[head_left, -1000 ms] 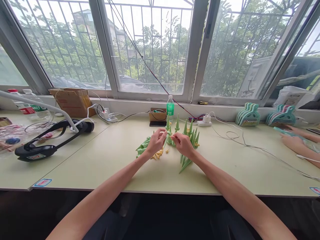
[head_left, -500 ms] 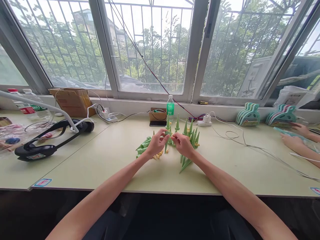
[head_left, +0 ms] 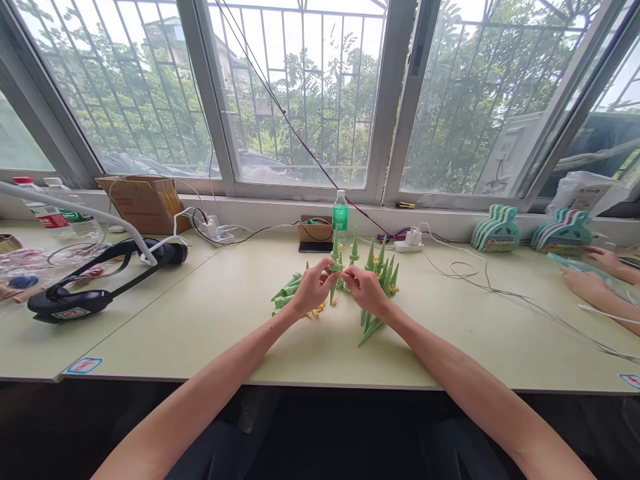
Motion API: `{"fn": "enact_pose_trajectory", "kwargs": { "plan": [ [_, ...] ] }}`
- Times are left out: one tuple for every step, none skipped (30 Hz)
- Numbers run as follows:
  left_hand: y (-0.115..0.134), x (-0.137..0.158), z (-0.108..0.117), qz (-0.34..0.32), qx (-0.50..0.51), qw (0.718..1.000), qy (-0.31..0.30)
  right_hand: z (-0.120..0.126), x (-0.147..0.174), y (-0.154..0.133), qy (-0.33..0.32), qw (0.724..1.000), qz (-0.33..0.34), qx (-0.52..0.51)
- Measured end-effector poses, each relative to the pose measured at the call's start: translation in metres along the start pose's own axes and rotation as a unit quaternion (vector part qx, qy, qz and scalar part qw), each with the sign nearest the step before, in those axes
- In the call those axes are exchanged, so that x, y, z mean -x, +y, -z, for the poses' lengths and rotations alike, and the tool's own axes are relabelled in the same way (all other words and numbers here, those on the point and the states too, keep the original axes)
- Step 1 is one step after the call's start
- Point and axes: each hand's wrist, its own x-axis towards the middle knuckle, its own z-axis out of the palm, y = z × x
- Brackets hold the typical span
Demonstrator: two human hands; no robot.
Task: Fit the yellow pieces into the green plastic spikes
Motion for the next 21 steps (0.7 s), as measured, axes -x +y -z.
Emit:
{"fn": "enact_pose_trajectory", "kwargs": {
  "plan": [
    [0.0003,-0.0001,0.0,-0.003,0.002,1.0,-0.001,0.0001,0.0,0.0002,-0.001,1.0,0.0,0.0],
    [0.0006,-0.0002,0.0,-0.004,0.004,1.0,-0.003,0.0002,0.0,0.0003,-0.002,1.0,0.0,0.0],
    [0.0009,-0.0003,0.0,-0.005,0.006,1.0,-0.005,0.0004,0.0,0.0003,-0.004,1.0,0.0,-0.001],
    [0.0012,-0.0004,0.0,-0.005,0.008,1.0,-0.006,0.0006,0.0001,0.0001,-0.005,1.0,-0.001,-0.001],
    [0.0016,-0.0005,0.0001,-0.005,0.01,1.0,-0.006,0.0009,0.0001,-0.0002,-0.006,1.0,-0.001,-0.001],
    [0.0021,-0.0005,0.0001,-0.005,0.012,1.0,-0.006,0.0012,0.0002,-0.0006,-0.006,1.0,0.0,0.0],
    [0.0025,-0.0005,0.0002,-0.004,0.014,1.0,-0.006,0.0014,0.0002,-0.0011,-0.006,1.0,0.0,0.002],
    [0.0029,-0.0005,0.0002,-0.003,0.017,1.0,-0.007,0.0017,0.0003,-0.0015,-0.006,1.0,0.0,0.003],
    [0.0034,-0.0005,0.0002,-0.003,0.019,1.0,-0.008,0.002,0.0003,-0.002,-0.006,1.0,0.0,0.005],
    [0.0038,-0.0004,0.0003,-0.003,0.021,1.0,-0.009,0.0022,0.0003,-0.0023,-0.007,1.0,0.0,0.008],
    [0.0041,-0.0004,0.0003,-0.002,0.022,1.0,-0.011,0.0024,0.0002,-0.0026,-0.009,1.0,0.0,0.009],
    [0.0045,-0.0003,0.0004,-0.002,0.022,1.0,-0.011,0.0026,0.0002,-0.0028,-0.011,1.0,-0.002,0.01],
    [0.0048,-0.0003,0.0005,-0.001,0.021,1.0,-0.01,0.0027,0.0001,-0.0029,-0.014,1.0,-0.003,0.011],
    [0.005,-0.0003,0.0006,0.0,0.02,1.0,-0.01,0.0028,0.0,-0.003,-0.016,1.0,-0.005,0.012],
    [0.0053,-0.0003,0.0007,0.001,0.019,1.0,-0.009,0.0028,0.0,-0.003,-0.018,1.0,-0.006,0.014],
    [0.0055,-0.0004,0.0009,0.001,0.019,1.0,-0.01,0.0029,0.0,-0.0031,-0.02,1.0,-0.006,0.016],
    [0.0057,-0.0004,0.0011,0.0,0.019,1.0,-0.011,0.003,0.0,-0.0032,-0.021,1.0,-0.005,0.019],
    [0.0058,-0.0004,0.0013,0.0,0.02,1.0,-0.012,0.0031,0.0001,-0.0034,-0.021,1.0,-0.003,0.022],
    [0.0058,-0.0004,0.0014,0.001,0.02,1.0,-0.013,0.0032,0.0001,-0.0036,-0.022,0.999,-0.002,0.025],
    [0.0057,-0.0003,0.0015,0.001,0.021,1.0,-0.015,0.0034,0.0001,-0.0039,-0.022,0.999,-0.001,0.029],
    [0.0055,-0.0002,0.0016,0.002,0.021,1.0,-0.017,0.0036,0.0001,-0.0042,-0.022,0.999,0.0,0.032]
  ]
}}
